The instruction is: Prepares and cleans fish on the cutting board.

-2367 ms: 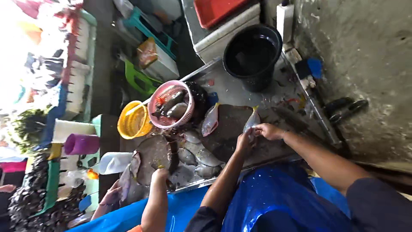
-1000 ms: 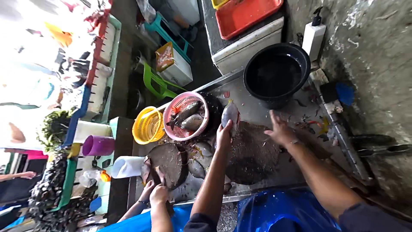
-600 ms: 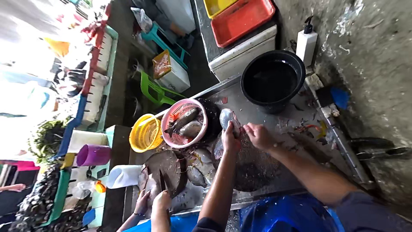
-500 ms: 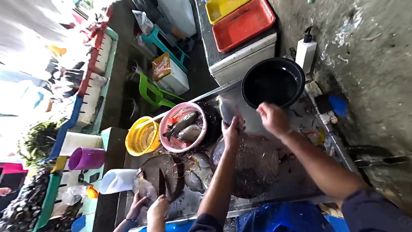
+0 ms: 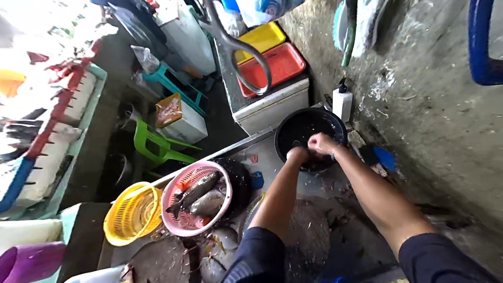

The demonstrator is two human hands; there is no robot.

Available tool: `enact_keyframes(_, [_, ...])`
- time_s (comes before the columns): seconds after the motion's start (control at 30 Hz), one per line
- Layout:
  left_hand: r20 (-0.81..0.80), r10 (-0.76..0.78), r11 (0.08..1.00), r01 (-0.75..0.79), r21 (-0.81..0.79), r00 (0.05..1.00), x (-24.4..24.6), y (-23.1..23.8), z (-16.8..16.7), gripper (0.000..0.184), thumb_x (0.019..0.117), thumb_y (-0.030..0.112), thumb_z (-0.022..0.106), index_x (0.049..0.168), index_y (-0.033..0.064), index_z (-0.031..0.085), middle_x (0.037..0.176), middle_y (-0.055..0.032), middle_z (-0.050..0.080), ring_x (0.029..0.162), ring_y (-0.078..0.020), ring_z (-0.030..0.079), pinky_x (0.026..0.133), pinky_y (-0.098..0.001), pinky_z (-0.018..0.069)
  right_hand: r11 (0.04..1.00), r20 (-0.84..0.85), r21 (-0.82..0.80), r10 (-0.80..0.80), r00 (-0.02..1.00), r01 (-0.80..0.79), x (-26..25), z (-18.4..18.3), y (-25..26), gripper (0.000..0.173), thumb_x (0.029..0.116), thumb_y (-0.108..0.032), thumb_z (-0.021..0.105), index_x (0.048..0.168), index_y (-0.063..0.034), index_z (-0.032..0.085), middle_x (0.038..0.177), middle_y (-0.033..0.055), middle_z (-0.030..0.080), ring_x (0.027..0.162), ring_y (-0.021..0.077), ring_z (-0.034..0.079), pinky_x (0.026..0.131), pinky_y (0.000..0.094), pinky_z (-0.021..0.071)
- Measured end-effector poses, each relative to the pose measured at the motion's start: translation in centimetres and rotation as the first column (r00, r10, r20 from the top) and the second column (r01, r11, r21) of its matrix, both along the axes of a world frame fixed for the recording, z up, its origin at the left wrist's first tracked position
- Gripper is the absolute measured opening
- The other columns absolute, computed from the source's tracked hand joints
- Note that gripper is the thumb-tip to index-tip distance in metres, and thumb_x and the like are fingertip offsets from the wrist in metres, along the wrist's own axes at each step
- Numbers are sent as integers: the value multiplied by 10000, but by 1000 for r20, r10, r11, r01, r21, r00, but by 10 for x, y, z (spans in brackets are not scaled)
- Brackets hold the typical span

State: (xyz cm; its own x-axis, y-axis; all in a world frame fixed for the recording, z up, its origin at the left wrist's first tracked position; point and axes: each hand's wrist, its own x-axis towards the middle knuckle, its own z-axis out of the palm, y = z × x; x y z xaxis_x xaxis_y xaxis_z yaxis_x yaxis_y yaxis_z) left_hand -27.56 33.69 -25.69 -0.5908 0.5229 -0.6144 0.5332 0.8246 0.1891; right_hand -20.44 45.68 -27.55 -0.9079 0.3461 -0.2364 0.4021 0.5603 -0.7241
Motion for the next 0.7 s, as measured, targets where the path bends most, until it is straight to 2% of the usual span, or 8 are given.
enact_keyframes(0.07, [121, 40, 983, -61, 170, 992, -14, -9, 11, 414, 992, 359, 617, 1226, 23, 679, 1189, -240, 688, 1134, -421, 651, 944, -690, 488, 945, -257, -149, -321, 912, 291, 20, 34, -16, 257, 1022, -173, 574, 1165, 0, 699, 1076, 201, 719, 977, 326, 716, 909, 558, 573])
enact_keyframes(0.13, [200, 224, 878, -287, 384, 954, -7, -24, 27, 483, 919, 350, 727, 1237, -6, 648, 1104, -230, 707, 1040, -381, 689, 922, -628, 535, 881, -350, -205, -472, 809, 426, 36, 51, -41, 296, 1009, -147, 573, 1247, 3, 667, 1128, 198, 715, 1028, 312, 704, 945, 516, 558])
enact_keyframes(0.23, [454, 415, 404, -607, 684, 788, 30, -42, 41, 581, 979, 255, 700, 1437, 6, 442, 1196, -218, 663, 1016, -295, 691, 892, -489, 586, 861, -372, -357, -486, 791, 362, 39, 50, -81, 497, 985, -129, 625, 1452, 15, 531, 1333, 224, 651, 1239, 323, 641, 1087, 508, 498])
enact_keyframes(0.3, [631, 354, 62, -690, 721, 691, 54, -48, 37, 562, 1017, 201, 642, 1488, 40, 381, 1262, -194, 637, 1080, -253, 667, 930, -450, 572, 785, -359, -529, -551, 753, 322, 38, 54, -98, 496, 962, -106, 632, 1445, -25, 549, 1341, 181, 657, 1251, 268, 633, 1085, 477, 504])
enact_keyframes(0.33, [686, 301, -33, -712, 702, 662, 63, -53, 35, 562, 1032, 204, 622, 1511, 79, 357, 1289, -176, 630, 1104, -244, 661, 946, -452, 566, 746, -344, -593, -574, 743, 301, 39, 60, -102, 456, 955, -75, 633, 1405, -21, 583, 1307, 174, 673, 1217, 252, 647, 1058, 465, 520])
enact_keyframes(0.47, [758, 92, -54, -757, 651, 645, 75, -83, 24, 521, 1060, 360, 568, 1520, 299, 332, 1251, -51, 643, 1050, -172, 654, 892, -404, 565, 689, -284, -714, -453, 845, 129, 49, 74, -98, 435, 927, -53, 643, 1360, -28, 617, 1251, 161, 684, 1143, 237, 660, 994, 463, 545])
enact_keyframes(0.57, [797, 0, -36, -797, 603, 604, 79, -97, 19, 531, 1066, 381, 552, 1539, 352, 313, 1296, -68, 631, 1107, -218, 651, 925, -458, 566, 742, -281, -669, -318, 905, 53, 53, 81, -84, 272, 963, -99, 665, 1215, 3, 672, 1130, 166, 699, 1043, 238, 668, 949, 477, 545])
enact_keyframes(0.7, [796, -3, -23, -796, 605, 605, 80, -102, 22, 485, 1084, 338, 515, 1529, 347, 323, 1289, -66, 629, 1081, -221, 663, 890, -466, 580, 975, -348, -220, -96, 932, 18, 52, 79, -81, 339, 983, -311, 694, 1052, 19, 733, 1119, 207, 667, 1111, 361, 622, 981, 610, 485])
